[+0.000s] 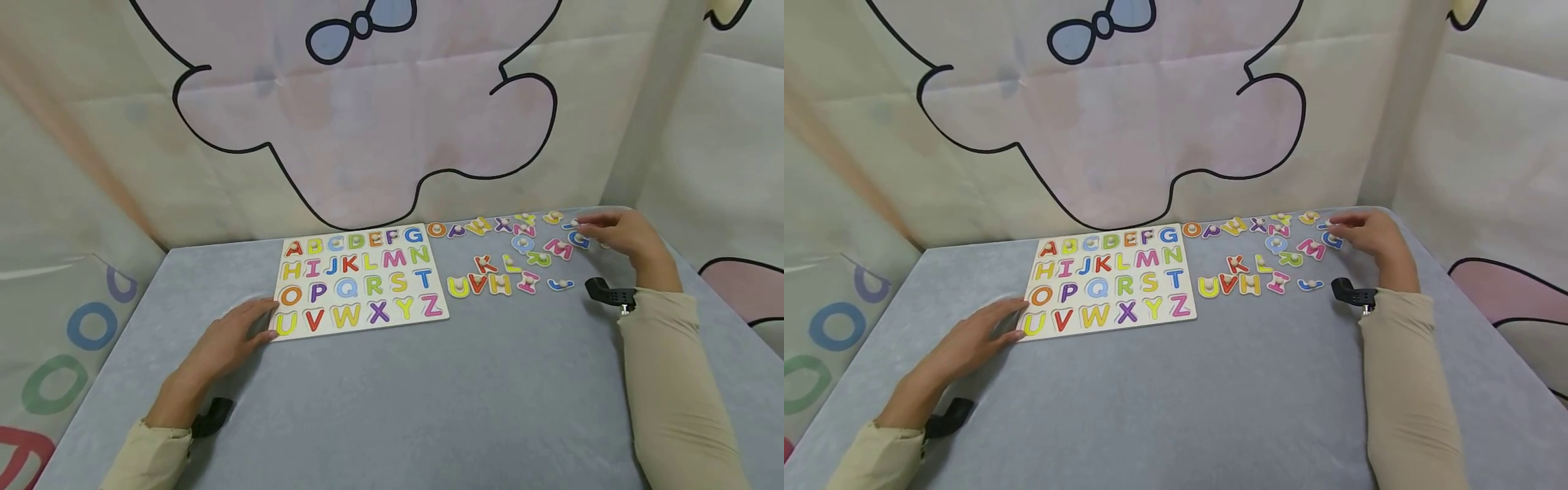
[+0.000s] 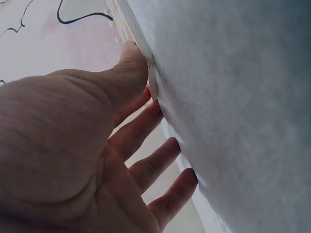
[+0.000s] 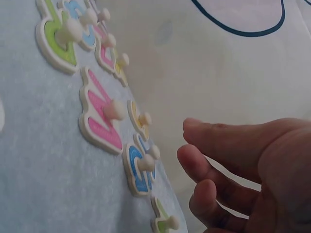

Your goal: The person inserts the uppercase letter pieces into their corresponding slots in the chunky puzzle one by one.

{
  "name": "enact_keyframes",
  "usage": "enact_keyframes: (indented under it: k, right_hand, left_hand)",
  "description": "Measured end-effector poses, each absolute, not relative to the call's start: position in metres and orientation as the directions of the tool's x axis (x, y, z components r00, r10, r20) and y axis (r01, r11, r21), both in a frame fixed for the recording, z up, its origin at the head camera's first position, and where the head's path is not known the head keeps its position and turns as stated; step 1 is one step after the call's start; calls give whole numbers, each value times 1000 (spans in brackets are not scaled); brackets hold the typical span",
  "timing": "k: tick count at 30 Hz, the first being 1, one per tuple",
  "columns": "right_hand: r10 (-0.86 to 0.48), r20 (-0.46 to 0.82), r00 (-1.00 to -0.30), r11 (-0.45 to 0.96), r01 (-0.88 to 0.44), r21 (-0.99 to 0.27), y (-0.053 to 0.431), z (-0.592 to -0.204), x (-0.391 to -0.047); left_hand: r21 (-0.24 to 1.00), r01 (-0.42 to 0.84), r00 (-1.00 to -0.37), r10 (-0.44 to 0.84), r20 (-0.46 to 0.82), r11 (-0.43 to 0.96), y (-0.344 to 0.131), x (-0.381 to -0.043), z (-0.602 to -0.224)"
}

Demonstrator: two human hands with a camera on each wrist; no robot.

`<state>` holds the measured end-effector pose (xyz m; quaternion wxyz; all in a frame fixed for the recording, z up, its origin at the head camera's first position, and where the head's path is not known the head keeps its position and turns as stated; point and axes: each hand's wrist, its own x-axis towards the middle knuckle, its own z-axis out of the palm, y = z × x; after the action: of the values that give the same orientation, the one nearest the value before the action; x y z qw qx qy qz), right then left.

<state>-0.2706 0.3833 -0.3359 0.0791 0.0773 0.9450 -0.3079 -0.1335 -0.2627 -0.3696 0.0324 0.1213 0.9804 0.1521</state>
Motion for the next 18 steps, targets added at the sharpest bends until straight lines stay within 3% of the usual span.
enact_keyframes:
  k: [7,18]
  right_hand:
    - [65,-159,-985,840,140,-525,394,-347,-273]
    - [131,-134,-982,837,182,-517,391,-363,-281]
  left_hand:
    - [325,226,-968,250,-32,918,-263,-134,-371]
    - [326,204,-969,239,-68,923,-262,-135,-370]
